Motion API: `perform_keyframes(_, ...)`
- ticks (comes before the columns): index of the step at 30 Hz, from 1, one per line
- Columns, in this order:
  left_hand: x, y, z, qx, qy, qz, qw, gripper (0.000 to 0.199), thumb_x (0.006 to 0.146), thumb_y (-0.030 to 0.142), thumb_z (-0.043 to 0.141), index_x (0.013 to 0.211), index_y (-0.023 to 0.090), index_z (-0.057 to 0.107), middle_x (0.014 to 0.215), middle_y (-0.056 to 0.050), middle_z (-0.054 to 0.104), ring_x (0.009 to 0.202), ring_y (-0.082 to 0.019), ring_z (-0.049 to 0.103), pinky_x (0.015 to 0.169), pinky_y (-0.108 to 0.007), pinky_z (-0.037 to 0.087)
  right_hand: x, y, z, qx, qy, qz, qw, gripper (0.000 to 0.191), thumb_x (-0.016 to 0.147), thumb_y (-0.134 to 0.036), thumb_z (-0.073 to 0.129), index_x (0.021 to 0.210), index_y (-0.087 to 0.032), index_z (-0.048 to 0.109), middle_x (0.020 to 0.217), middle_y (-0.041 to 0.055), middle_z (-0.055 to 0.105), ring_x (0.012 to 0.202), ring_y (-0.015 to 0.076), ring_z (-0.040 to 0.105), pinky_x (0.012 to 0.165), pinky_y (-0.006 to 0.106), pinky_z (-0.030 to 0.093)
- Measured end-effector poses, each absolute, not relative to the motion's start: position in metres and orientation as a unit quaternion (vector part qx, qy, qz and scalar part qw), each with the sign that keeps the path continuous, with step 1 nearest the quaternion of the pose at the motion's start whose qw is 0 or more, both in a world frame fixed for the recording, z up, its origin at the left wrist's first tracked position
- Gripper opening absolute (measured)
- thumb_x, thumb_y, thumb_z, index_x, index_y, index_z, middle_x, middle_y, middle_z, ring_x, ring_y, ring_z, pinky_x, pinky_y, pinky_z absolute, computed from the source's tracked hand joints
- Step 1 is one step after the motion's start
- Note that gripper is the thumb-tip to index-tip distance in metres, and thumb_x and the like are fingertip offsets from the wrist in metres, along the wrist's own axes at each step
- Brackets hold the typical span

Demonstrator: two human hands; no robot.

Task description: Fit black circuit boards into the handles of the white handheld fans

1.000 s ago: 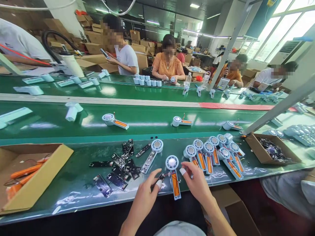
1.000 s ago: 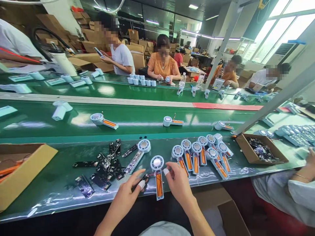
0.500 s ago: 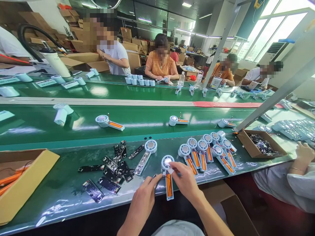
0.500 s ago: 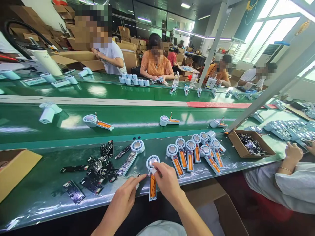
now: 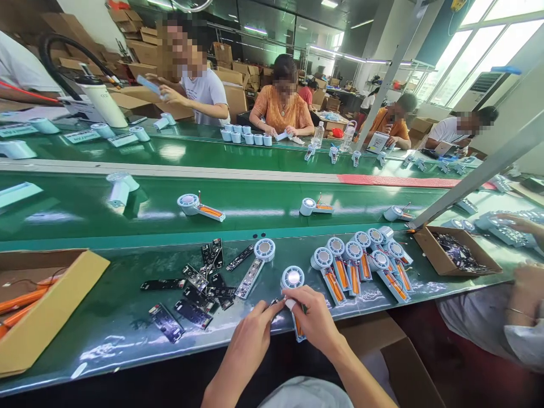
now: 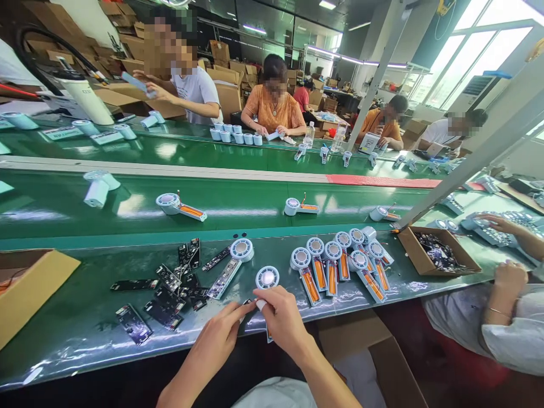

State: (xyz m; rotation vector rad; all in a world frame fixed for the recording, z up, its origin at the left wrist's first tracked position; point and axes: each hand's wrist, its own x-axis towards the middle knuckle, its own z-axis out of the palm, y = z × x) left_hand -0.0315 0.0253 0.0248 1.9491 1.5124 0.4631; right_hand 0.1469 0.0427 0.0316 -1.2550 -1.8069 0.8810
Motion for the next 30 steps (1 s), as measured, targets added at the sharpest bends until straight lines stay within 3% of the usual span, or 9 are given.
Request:
perform_keyframes(4, -0.031, 0.026, 0.020, 0.708, 0.581, 0.241, 0.321, 0.058, 0.086, 0.006, 0.032, 0.133, 0.023, 0.061, 0.114, -0.010, 0.076, 0.098, -0.023, 0.074, 0.082, -0.035, 0.056, 0.143, 0.042, 0.033, -0.549, -0.674, 0.331, 0.366, 0.026, 0.086, -0.009, 0.058, 0.099, -0.021, 0.077, 0.090, 0.0045, 0.077, 0.080, 0.0187, 0.070, 0.077, 0.028, 0.054)
perform_keyframes(6, -0.030, 0.026, 0.018, 0.673, 0.602, 0.272, 0.333, 0.053, 0.088, 0.013, 0.034, 0.136, 0.020, 0.054, 0.111, -0.011, 0.078, 0.093, -0.025, 0.076, 0.079, -0.038, 0.057, 0.140, 0.042, 0.036, -0.551, -0.683, 0.321, 0.357, 0.028, 0.083, -0.005, 0.057, 0.093, -0.021, 0.077, 0.086, 0.0034, 0.076, 0.076, 0.0176, 0.067, 0.073, 0.027, 0.052)
perform_keyframes(9, -0.028, 0.026, 0.018, 0.633, 0.623, 0.294, 0.353, 0.039, 0.090, 0.021, 0.038, 0.124, 0.020, 0.056, 0.098, -0.009, 0.081, 0.079, -0.025, 0.077, 0.074, -0.038, 0.058, 0.138, 0.042, 0.041, -0.548, -0.699, 0.309, 0.341, 0.030, 0.079, -0.002, 0.055, 0.090, -0.022, 0.076, 0.080, 0.0018, 0.072, 0.072, 0.0165, 0.063, 0.068, 0.025, 0.049)
perform_keyframes(13, -0.026, 0.023, 0.019, 0.636, 0.614, 0.319, 0.342, 0.029, 0.089, 0.024, 0.040, 0.108, 0.022, 0.062, 0.102, -0.009, 0.081, 0.082, -0.025, 0.078, 0.071, -0.036, 0.059, 0.136, 0.043, 0.041, -0.545, -0.723, 0.276, 0.322, 0.030, 0.078, 0.000, 0.056, 0.090, -0.022, 0.073, 0.085, 0.0029, 0.072, 0.078, 0.0184, 0.063, 0.072, 0.027, 0.048)
perform_keyframes(21, -0.025, 0.016, 0.008, 0.692, 0.566, 0.394, 0.213, 0.032, 0.090, 0.021, 0.045, 0.108, 0.020, 0.072, 0.104, -0.009, 0.081, 0.093, -0.025, 0.078, 0.079, -0.034, 0.062, 0.132, 0.044, 0.036, -0.543, -0.746, 0.234, 0.307, 0.024, 0.082, -0.003, 0.057, 0.090, -0.022, 0.069, 0.088, 0.0035, 0.071, 0.081, 0.0198, 0.063, 0.073, 0.028, 0.048)
perform_keyframes(26, -0.018, 0.012, 0.011, 0.698, 0.565, 0.397, 0.189, 0.035, 0.091, 0.012, 0.044, 0.110, 0.019, 0.071, 0.103, -0.009, 0.081, 0.092, -0.022, 0.078, 0.081, -0.031, 0.063, 0.135, 0.044, 0.031, -0.533, -0.741, 0.239, 0.330, 0.022, 0.082, -0.005, 0.053, 0.088, -0.022, 0.067, 0.080, 0.0026, 0.068, 0.073, 0.0180, 0.063, 0.067, 0.027, 0.048)
perform_keyframes(30, -0.006, 0.005, 0.010, 0.698, 0.585, 0.383, 0.155, 0.038, 0.093, 0.013, 0.043, 0.117, 0.020, 0.071, 0.105, -0.011, 0.080, 0.093, -0.025, 0.078, 0.079, -0.033, 0.064, 0.134, 0.042, 0.021, -0.523, -0.759, 0.179, 0.343, 0.020, 0.088, -0.011, 0.050, 0.093, -0.021, 0.066, 0.086, 0.0068, 0.070, 0.078, 0.0225, 0.065, 0.071, 0.031, 0.050)
